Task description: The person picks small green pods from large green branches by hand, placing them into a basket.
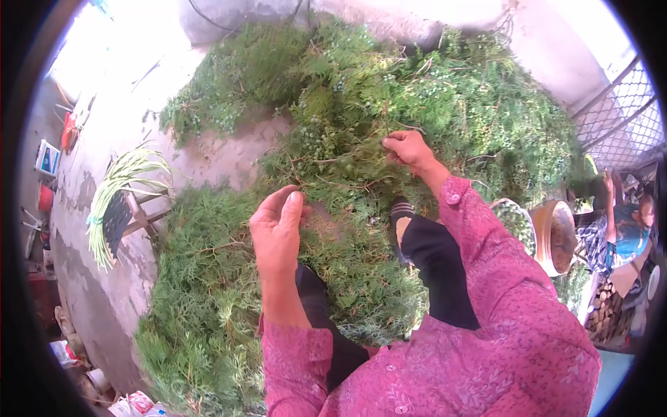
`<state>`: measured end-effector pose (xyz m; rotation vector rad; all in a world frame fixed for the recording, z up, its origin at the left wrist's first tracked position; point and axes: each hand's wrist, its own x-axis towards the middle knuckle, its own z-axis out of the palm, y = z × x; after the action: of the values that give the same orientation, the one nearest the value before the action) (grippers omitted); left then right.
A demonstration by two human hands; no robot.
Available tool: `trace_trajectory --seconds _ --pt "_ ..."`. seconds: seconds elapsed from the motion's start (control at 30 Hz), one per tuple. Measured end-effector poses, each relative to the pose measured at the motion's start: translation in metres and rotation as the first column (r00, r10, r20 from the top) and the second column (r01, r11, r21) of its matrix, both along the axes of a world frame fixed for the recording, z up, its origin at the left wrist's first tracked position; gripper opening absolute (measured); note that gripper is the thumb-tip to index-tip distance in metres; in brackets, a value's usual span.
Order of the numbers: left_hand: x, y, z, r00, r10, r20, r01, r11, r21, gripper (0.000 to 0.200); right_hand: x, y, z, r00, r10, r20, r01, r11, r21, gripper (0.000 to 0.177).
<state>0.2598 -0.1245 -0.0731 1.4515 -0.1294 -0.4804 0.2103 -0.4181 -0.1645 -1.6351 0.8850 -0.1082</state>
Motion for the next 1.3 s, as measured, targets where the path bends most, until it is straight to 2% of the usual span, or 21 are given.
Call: trace_trajectory --seconds 0.03,0.07,0.13,0.17,0.27,0.33,0.4,0.43,0.47,0.53,0.6,0.67,0.73,0.8,0.83,0.9,1.0,1.07,1.2,1.27,1.3 --pt "-0.008 0.001 -0.004 1.000 -0.009 0.026 0.008 0.999 0.039 0.026 -0.008 0.007 0.022 0.998 -0.038 0.048 0.031 0.991 0.130 0.023" --pt "-0.018 0.001 -0.011 0.999 -0.010 0.040 0.009 0.999 0.035 0.026 -0.020 0.015 0.041 0.997 -0.039 0.061 0.031 0.991 0.127 0.023" --pt "-0.041 0.001 -0.017 0.991 0.031 0.132 -0.037 0.998 0.048 0.025 -0.045 0.034 0.076 0.982 -0.027 0.188 -0.046 0.926 0.374 0.023" --pt "-0.059 0.000 -0.012 0.995 0.039 0.092 -0.040 0.999 0.006 0.024 -0.058 0.047 0.093 0.975 -0.037 0.220 -0.062 0.901 0.429 0.020" --pt "-0.107 -0.004 -0.001 0.978 0.050 0.203 -0.043 0.998 -0.041 0.025 -0.097 0.090 0.127 0.949 0.004 0.316 -0.153 0.881 0.448 0.020" --pt "-0.134 -0.001 0.020 0.953 0.017 0.302 -0.039 0.997 0.066 0.027 -0.119 0.118 0.137 0.925 0.005 0.380 -0.203 0.851 0.484 0.021" --pt "-0.156 0.007 0.039 0.740 -0.243 0.627 -0.097 0.884 0.458 0.029 -0.139 0.148 0.152 0.863 0.151 0.482 -0.332 0.888 0.317 0.021" --pt "-0.164 0.012 0.037 0.695 -0.234 0.680 -0.126 0.891 0.436 0.028 -0.148 0.160 0.163 0.841 0.208 0.499 -0.367 0.897 0.245 0.021" --pt "-0.171 0.018 0.041 0.682 -0.252 0.686 -0.123 0.886 0.448 0.028 -0.154 0.170 0.167 0.836 0.191 0.514 -0.361 0.898 0.253 0.021" --pt "-0.184 0.029 0.050 0.562 -0.240 0.792 -0.207 0.886 0.416 0.022 -0.166 0.187 0.174 0.762 0.252 0.596 -0.470 0.849 0.242 0.021" --pt "-0.194 0.041 0.054 0.565 -0.178 0.805 -0.210 0.913 0.350 0.015 -0.178 0.197 0.187 0.740 0.260 0.620 -0.503 0.827 0.253 0.024" --pt "-0.202 0.055 0.063 0.896 0.040 0.443 -0.091 0.991 0.095 0.010 -0.188 0.203 0.204 0.690 0.242 0.682 -0.437 0.890 0.126 0.029" --pt "-0.203 0.075 0.075 0.908 0.072 0.412 -0.106 0.993 0.060 0.012 -0.202 0.192 0.209 0.700 0.260 0.665 -0.429 0.898 0.100 0.035" --pt "-0.201 0.093 0.081 0.987 0.149 0.063 -0.122 0.942 -0.312 0.013 -0.215 0.178 0.204 0.765 0.186 0.616 -0.326 0.937 0.122 0.031" --pt "-0.203 0.098 0.087 0.986 0.165 0.013 -0.148 0.915 -0.376 0.012 -0.223 0.174 0.199 0.756 0.191 0.626 -0.335 0.934 0.120 0.031" --pt "-0.209 0.105 0.098 0.982 0.188 -0.031 -0.185 0.903 -0.387 0.013 -0.237 0.169 0.184 0.827 -0.012 0.562 -0.282 0.856 0.434 0.024" --pt "-0.209 0.110 0.094 0.964 0.233 -0.131 -0.266 0.876 -0.402 0.015 -0.250 0.172 0.158 0.813 0.033 0.582 -0.398 0.760 0.514 0.019" --pt "-0.207 0.109 0.091 0.925 0.237 -0.298 -0.344 0.854 -0.389 0.016 -0.258 0.179 0.152 0.823 0.050 0.566 -0.408 0.746 0.527 0.019" --pt "-0.199 0.113 0.077 0.929 0.182 -0.322 -0.297 0.886 -0.355 0.015 -0.270 0.193 0.160 0.814 0.142 0.564 -0.479 0.713 0.512 0.018" --pt "-0.202 0.113 0.080 0.913 0.090 -0.397 -0.282 0.843 -0.458 0.013 -0.280 0.199 0.175 0.738 0.255 0.625 -0.560 0.748 0.356 0.015" --pt "-0.202 0.112 0.078 0.913 0.096 -0.396 -0.286 0.844 -0.454 0.013 -0.284 0.205 0.186 0.733 0.235 0.638 -0.551 0.755 0.355 0.015"
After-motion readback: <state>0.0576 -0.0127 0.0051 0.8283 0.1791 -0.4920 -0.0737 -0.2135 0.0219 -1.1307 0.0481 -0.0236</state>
